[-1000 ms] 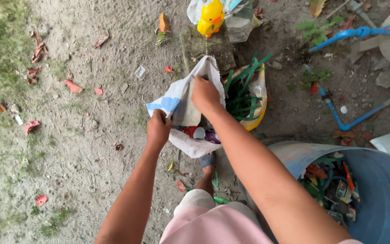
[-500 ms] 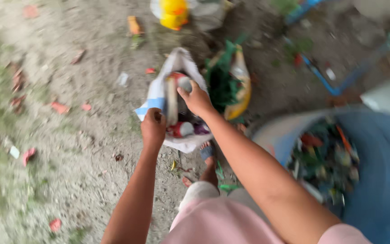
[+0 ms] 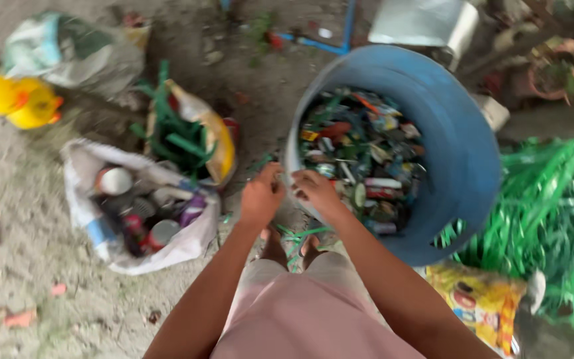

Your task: The person sorts through various waste items like plastic bottles, cans, and wrappers, moving them between bags and a large blue container.

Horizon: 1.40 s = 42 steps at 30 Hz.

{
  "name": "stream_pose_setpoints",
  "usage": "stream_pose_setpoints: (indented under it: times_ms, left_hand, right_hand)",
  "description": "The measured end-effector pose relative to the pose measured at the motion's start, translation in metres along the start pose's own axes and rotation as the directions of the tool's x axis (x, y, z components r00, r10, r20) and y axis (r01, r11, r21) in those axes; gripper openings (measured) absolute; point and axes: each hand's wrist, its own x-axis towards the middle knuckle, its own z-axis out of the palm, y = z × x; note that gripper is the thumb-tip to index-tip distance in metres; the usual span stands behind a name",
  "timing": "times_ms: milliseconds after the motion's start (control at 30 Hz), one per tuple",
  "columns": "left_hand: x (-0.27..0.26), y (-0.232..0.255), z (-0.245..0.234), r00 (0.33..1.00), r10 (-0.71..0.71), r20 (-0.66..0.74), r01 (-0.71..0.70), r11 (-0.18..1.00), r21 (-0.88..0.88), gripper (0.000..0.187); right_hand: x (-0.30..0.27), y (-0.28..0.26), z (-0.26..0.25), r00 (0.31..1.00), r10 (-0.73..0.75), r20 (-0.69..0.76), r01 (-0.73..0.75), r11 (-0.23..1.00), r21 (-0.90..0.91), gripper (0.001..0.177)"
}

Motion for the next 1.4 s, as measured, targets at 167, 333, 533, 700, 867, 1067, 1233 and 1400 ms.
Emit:
stream_pose_setpoints:
  times_ms: [167,333,533,700,867,1067,1233,1400]
  left_hand:
    - [-0.009,0.028,0.097,0.958,0.265,0.110,-0.258,0.964,-0.070,0.040]
    - [-0.010,0.028,0.170,0.927,0.089,0.363,-0.124,0.990,0.074,0.026]
    - [-0.007,0.014,0.204,0.925,-0.053,0.376,-0.076,0.944,0.321,0.021]
    - [-0.008,0.009,0.222,0.942,-0.117,0.315,-0.036,0.898,0.440,0.028]
    - [-0.009,0.014,0.223,0.956,-0.132,0.264,-0.011,0.878,0.478,0.022]
    - [-0.005,0.011,0.234,0.959,-0.169,0.227,0.062,0.907,0.416,0.020]
    - [-0.008,0.015,0.249,0.937,-0.232,0.263,0.111,0.907,0.405,0.025]
    - [-0.014,0.028,0.255,0.910,-0.306,0.280,0.190,0.908,0.374,0.028]
  right_hand:
    - [-0.044,0.048,-0.115,0.964,0.087,-0.251,-0.064,0.993,0.099,0.035]
    - [-0.064,0.117,-0.206,0.905,0.222,-0.364,-0.233,0.972,0.015,0.035]
    - [-0.048,0.181,-0.301,0.842,0.109,-0.528,-0.334,0.874,-0.353,0.035]
    - [-0.005,0.190,-0.348,0.885,-0.016,-0.466,-0.351,0.635,-0.688,0.035]
    - [0.034,0.191,-0.366,0.934,-0.197,-0.300,-0.220,0.345,-0.912,0.063]
    - [0.053,0.194,-0.369,0.924,0.152,-0.350,-0.380,0.295,-0.877,0.097]
    - [0.048,0.245,-0.365,0.927,-0.059,-0.369,-0.361,0.112,-0.926,0.063]
    - [0.056,0.232,-0.359,0.928,0.115,-0.355,-0.365,0.089,-0.927,0.072]
